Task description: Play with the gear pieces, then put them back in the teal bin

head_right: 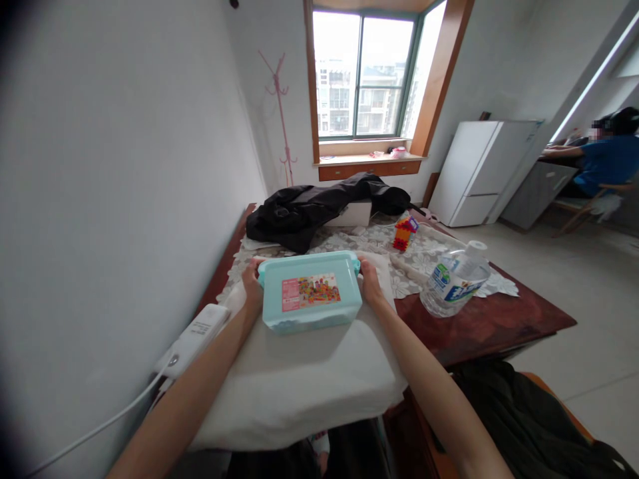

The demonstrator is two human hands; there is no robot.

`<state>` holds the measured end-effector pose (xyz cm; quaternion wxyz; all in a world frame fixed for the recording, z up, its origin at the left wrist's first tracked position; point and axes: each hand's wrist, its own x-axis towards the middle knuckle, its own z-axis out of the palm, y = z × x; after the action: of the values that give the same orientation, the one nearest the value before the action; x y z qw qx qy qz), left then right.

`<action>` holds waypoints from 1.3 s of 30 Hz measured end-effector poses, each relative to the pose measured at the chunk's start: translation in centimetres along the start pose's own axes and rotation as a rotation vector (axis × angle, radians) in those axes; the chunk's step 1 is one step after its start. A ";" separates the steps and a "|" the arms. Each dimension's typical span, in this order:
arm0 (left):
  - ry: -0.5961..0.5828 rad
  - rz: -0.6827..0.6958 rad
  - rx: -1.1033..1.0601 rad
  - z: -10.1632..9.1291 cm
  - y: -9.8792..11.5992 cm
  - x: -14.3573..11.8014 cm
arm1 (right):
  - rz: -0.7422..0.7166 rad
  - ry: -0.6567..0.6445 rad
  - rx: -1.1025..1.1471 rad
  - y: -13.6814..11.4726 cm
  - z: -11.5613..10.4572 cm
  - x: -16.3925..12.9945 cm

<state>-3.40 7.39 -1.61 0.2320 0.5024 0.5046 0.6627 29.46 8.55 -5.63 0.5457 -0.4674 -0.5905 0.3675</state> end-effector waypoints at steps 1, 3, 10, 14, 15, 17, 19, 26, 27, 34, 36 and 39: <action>0.004 0.022 0.009 -0.1 0.1 -0.1 | -0.024 -0.003 0.010 0.0 -0.1 -0.1; -0.002 0.076 0.026 -0.3 0.4 -0.4 | -0.053 0.004 0.035 -0.2 -0.1 -0.4; -0.135 0.265 0.080 -1.2 1.6 -1.0 | -0.157 -0.016 -0.048 -1.2 -0.3 -0.9; -0.151 0.278 0.088 -1.5 2.1 -1.1 | -0.171 0.000 -0.043 -1.1 -0.1 -0.6; -0.154 0.274 0.087 -1.6 2.1 -1.1 | -0.164 0.006 -0.042 -1.2 -0.1 -0.5; -0.147 0.253 0.087 -1.5 2.1 -1.0 | -0.146 0.020 -0.040 -1.2 0.1 -0.3; -0.122 0.219 0.088 -1.4 1.9 -0.7 | -0.124 0.023 -0.033 -1.4 0.1 -0.1; -0.104 0.106 0.099 -0.8 0.4 0.5 | 0.005 0.043 0.069 -1.5 0.1 0.6; -0.108 0.091 0.098 -0.7 0.2 0.6 | 0.009 0.055 0.082 -1.4 0.2 0.6; -0.153 -0.019 0.083 -0.7 -0.8 1.1 | -0.027 0.049 0.017 0.7 0.9 1.1; -0.155 -0.030 0.093 -0.7 -0.9 1.2 | -0.015 0.069 -0.011 1.2 0.9 1.2; -0.148 -0.045 0.117 -0.8 -1.1 1.3 | 0.033 0.134 -0.071 1.5 0.8 1.3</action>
<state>-4.83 8.52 -2.03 0.2539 0.5513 0.5352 0.5875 28.91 10.26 -6.76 0.5608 -0.5198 -0.5575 0.3233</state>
